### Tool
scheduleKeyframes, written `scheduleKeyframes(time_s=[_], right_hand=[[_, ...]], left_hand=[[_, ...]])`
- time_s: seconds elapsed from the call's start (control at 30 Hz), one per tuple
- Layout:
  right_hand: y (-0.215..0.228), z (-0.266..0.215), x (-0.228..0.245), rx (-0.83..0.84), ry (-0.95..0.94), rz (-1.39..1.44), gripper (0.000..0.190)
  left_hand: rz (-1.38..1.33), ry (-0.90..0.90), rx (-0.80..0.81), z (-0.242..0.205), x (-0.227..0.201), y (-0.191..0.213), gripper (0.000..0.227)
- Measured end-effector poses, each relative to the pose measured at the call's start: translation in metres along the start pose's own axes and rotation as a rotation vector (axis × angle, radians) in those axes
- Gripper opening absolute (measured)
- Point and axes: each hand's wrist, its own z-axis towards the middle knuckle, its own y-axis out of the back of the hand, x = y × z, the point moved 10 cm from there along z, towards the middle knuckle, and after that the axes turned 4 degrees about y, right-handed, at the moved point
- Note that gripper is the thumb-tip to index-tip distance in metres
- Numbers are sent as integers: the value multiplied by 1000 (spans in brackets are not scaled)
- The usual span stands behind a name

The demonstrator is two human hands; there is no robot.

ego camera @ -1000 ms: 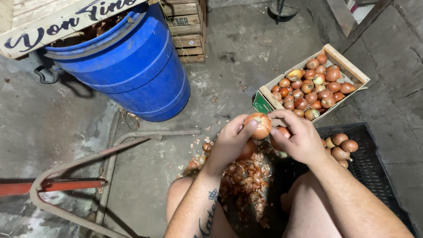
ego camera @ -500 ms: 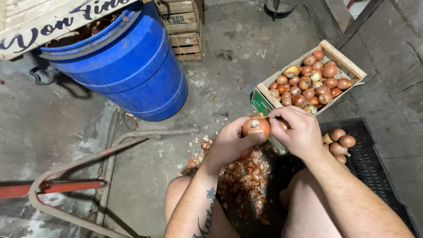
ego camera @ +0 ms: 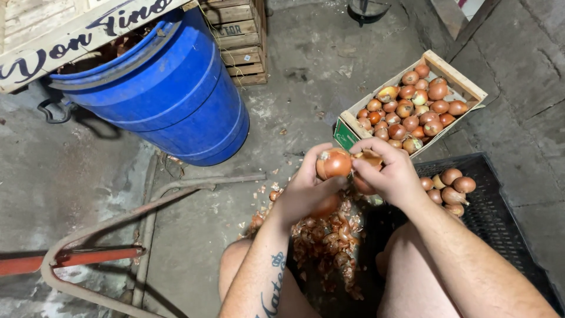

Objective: The person peels multiple onions by hand, removing dry outer skins and placing the peeled onions into a black crate. The peeled skins accumulate on the floor beside a wooden crate of unpeeled onions.

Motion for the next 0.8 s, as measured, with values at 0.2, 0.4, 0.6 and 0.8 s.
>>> scheduleKeyframes(time_s=[0.2,0.4,0.6,0.8], right_hand=[[-2,-2,-22,-20,-138,-39,37],[-5,-5,-56,-41,-216,89,34],[3,-2,-49,-61,-221,217,22],[-4,-2,-18,117,-236,48,31]], left_hand=[[-82,-20,-197,12,13,22,67],[-209,-9,-207,18,18,31,57],[-206,-69,-325,5,6,39,56],[-300,-81,-394,15,36,80,51]])
